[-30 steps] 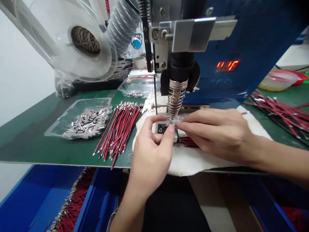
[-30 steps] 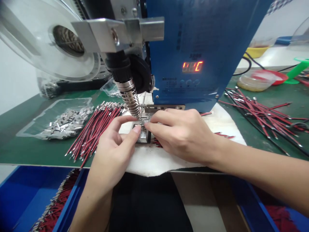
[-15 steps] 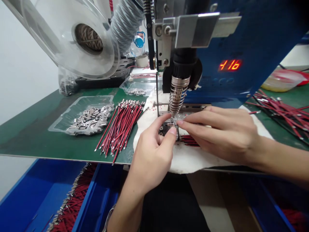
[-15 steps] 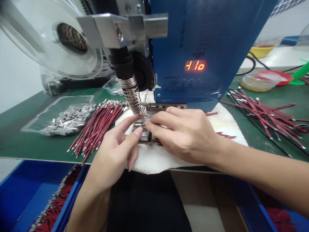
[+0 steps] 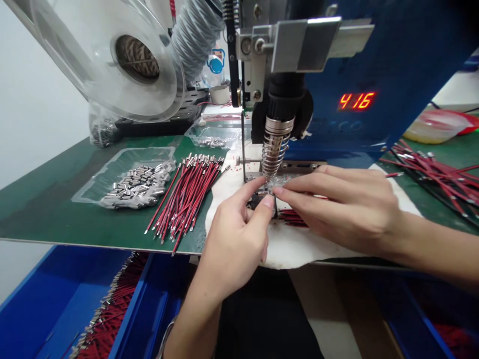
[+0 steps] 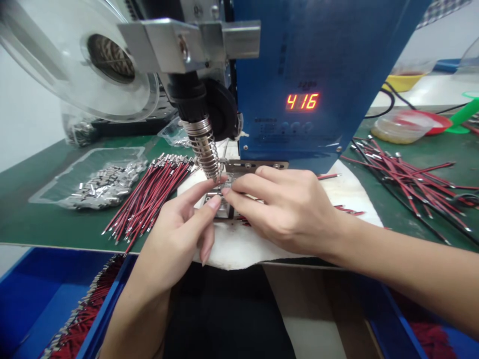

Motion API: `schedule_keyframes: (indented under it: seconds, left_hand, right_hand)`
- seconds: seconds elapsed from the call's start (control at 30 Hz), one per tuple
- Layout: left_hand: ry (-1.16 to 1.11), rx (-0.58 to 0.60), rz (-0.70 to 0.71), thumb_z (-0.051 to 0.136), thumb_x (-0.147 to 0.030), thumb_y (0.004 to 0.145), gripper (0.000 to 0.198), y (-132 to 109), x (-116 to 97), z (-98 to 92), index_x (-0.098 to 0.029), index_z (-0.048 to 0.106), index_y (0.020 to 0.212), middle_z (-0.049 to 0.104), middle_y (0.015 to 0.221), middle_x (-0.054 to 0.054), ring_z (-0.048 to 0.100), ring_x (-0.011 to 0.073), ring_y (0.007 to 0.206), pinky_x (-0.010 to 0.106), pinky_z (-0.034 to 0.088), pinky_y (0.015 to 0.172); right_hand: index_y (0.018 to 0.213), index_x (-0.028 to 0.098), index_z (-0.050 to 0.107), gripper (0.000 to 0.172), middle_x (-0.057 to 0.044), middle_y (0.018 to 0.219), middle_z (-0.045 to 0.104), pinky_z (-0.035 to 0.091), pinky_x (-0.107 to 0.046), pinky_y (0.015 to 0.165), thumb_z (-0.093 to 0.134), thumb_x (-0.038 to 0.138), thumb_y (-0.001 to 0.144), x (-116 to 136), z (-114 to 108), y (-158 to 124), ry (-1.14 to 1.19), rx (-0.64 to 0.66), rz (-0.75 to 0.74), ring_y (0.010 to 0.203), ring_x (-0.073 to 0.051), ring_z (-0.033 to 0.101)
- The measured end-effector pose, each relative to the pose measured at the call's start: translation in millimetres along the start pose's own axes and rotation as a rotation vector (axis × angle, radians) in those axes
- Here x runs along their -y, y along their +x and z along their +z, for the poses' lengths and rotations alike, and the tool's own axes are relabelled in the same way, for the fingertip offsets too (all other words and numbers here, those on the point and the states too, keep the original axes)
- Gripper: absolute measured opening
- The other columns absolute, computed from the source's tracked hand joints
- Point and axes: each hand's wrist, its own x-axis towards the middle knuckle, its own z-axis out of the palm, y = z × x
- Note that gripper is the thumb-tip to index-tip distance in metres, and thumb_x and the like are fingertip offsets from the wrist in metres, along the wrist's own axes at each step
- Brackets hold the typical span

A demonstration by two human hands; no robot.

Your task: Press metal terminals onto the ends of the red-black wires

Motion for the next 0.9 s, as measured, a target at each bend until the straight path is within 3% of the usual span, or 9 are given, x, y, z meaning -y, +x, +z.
schedule_keyframes:
  seconds: [0.47, 0.67, 0.9]
  left_hand:
    - [-0.007, -0.028, 0.002, 0.06, -0.038, 0.105, 0.051, 1.8, 3.5, 0.6, -0.017, 0.063, 0.152, 0.052, 0.042, -0.008, 0.041, 0.0102, 0.038, 0.022, 0.033, 0.044]
    - [0.043, -0.075, 0.019, 0.059, -0.038, 0.105, 0.051, 0.9, 5.5, -0.5, -0.021, 0.063, 0.153, 0.051, 0.047, -0.008, 0.041, 0.0114, 0.044, 0.027, 0.03, 0.049]
    - [0.082, -0.091, 0.014, 0.06, -0.044, 0.105, 0.058, -3.1, 1.8, 2.1, -0.017, 0.061, 0.157, 0.049, 0.048, -0.008, 0.04, 0.0128, 0.046, 0.029, 0.029, 0.05]
  right_hand:
    - [0.115, 0.016, 0.072, 0.02, -0.006, 0.101, 0.083, 0.058, -0.034, 0.064, 0.069, 0.006, 0.099, -0.7, 1.5, -0.6, 0.022, -0.003, 0.013, 0.076, -0.018, 0.072]
    - [0.105, 0.019, 0.076, 0.014, -0.003, 0.096, 0.083, 0.059, -0.028, 0.065, 0.069, 0.009, 0.101, 0.6, 2.9, 1.3, 0.104, -0.022, 0.109, 0.08, -0.016, 0.077]
    - [0.103, 0.02, 0.076, 0.014, -0.003, 0.094, 0.082, 0.058, -0.026, 0.067, 0.069, 0.008, 0.1, 1.7, 2.0, 2.5, 0.192, -0.009, 0.167, 0.079, -0.015, 0.077]
